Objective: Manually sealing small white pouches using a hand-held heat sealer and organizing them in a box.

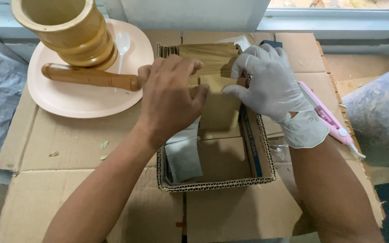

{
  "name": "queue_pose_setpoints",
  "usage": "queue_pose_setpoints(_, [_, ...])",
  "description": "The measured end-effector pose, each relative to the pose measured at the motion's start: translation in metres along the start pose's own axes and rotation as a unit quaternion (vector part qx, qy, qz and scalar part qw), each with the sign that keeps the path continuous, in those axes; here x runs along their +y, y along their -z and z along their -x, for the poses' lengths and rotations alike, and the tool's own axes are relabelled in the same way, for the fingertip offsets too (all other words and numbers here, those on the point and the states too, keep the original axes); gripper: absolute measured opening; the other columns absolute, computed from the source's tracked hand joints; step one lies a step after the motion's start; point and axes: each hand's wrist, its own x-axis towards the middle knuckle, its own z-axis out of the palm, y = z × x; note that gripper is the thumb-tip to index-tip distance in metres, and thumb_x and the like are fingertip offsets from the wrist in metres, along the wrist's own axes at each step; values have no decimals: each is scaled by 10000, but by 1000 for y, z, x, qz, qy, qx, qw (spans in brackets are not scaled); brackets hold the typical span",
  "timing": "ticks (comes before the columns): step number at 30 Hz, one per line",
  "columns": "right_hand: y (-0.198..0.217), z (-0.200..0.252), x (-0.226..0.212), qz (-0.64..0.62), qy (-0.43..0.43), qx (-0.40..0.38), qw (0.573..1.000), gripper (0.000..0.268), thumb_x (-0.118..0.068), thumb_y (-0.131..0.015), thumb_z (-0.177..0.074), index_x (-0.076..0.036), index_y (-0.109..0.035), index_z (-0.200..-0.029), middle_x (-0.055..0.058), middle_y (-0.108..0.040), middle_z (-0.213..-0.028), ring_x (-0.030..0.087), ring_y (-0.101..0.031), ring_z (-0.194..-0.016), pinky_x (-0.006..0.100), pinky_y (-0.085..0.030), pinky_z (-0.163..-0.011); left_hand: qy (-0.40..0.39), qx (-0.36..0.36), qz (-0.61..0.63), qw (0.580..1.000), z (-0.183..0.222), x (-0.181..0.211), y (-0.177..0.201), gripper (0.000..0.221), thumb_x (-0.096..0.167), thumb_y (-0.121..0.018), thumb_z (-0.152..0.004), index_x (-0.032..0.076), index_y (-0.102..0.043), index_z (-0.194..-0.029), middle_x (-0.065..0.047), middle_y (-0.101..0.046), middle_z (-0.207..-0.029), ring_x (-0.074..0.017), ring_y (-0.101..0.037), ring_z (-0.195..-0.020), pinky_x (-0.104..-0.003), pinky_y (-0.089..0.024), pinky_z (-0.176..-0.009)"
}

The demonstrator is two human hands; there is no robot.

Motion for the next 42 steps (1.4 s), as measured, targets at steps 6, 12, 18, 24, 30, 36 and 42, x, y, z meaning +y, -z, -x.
queue_pose_setpoints(6, [10, -3, -6, -84, 43, 60, 994, 364, -481, -799, -878, -179, -605, -822, -5, -635, -932, 261, -536, -922, 397, -363, -909, 21, 14, 19, 999, -1, 4, 1, 255, 227, -658, -814, 122, -672, -1045, -46, -636, -980, -276, -558, -898, -418, -303, -742])
queue_pose_setpoints(12, [17, -3, -11, -87, 32, 30, 995, 439, -480, -872, -796, -169, -674, -1033, -9, -659, -952, 257, -555, -915, 400, -371, -886, 7, 20, -14, 1000, 2, 0, -4, 296, 252, -701, -777, 140, -662, -1048, -36, -630, -992, -266, -555, -882, -421, -306, -757])
queue_pose_setpoints(18, [13, 0, -9, -63, 46, 33, 996, 507, -487, -829, -819, -218, -706, -1230, 66, -639, -1179, 316, -553, -1098, 460, -358, -933, 22, -9, 3, 1000, 0, 1, -2, 267, 245, -675, -783, 146, -660, -1030, -37, -642, -972, -271, -571, -861, -418, -291, -729])
queue_pose_setpoints(24, [16, 0, -17, -10, 104, 53, 993, 494, -567, -715, -901, -241, -695, -1272, 4, -677, -1273, 308, -575, -1131, 490, -392, -938, 0, -32, 12, 999, -1, 2, 5, 417, 249, -718, -812, 84, -684, -1194, -60, -717, -1148, -266, -631, -1083, -426, -319, -850])
queue_pose_setpoints(30, [19, 0, -24, -54, 88, 4, 995, 543, -463, -693, -912, -206, -622, -1385, 72, -658, -1352, 358, -545, -1245, 536, -355, -1054, 2, -274, 8, 962, -6, 12, 17, 864, 537, -497, -918, 20, -217, -1550, -158, -227, -1629, -320, -95, -1515, -625, 49, -1141])
queue_pose_setpoints(36, [19, -1, -21, -45, 92, -43, 994, 610, -486, -680, -862, -230, -597, -1410, 24, -578, -1456, 316, -499, -1305, 530, -321, -1090, -18, -276, -28, 961, -3, 9, 15, 1066, 801, -402, -893, 10, -150, -1562, -173, -193, -1634, -319, -85, -1517, -611, 58, -1150])
queue_pose_setpoints(42, [25, -3, -27, -59, 78, -73, 993, 740, -632, -597, -871, -217, -507, -1476, 51, -523, -1500, 352, -446, -1359, 568, -248, -1118, -14, -330, 15, 944, -6, 8, 16, 1133, 822, -421, -873, 16, -37, -1569, -178, -81, -1655, -335, -9, -1522, -572, 41, -1161])
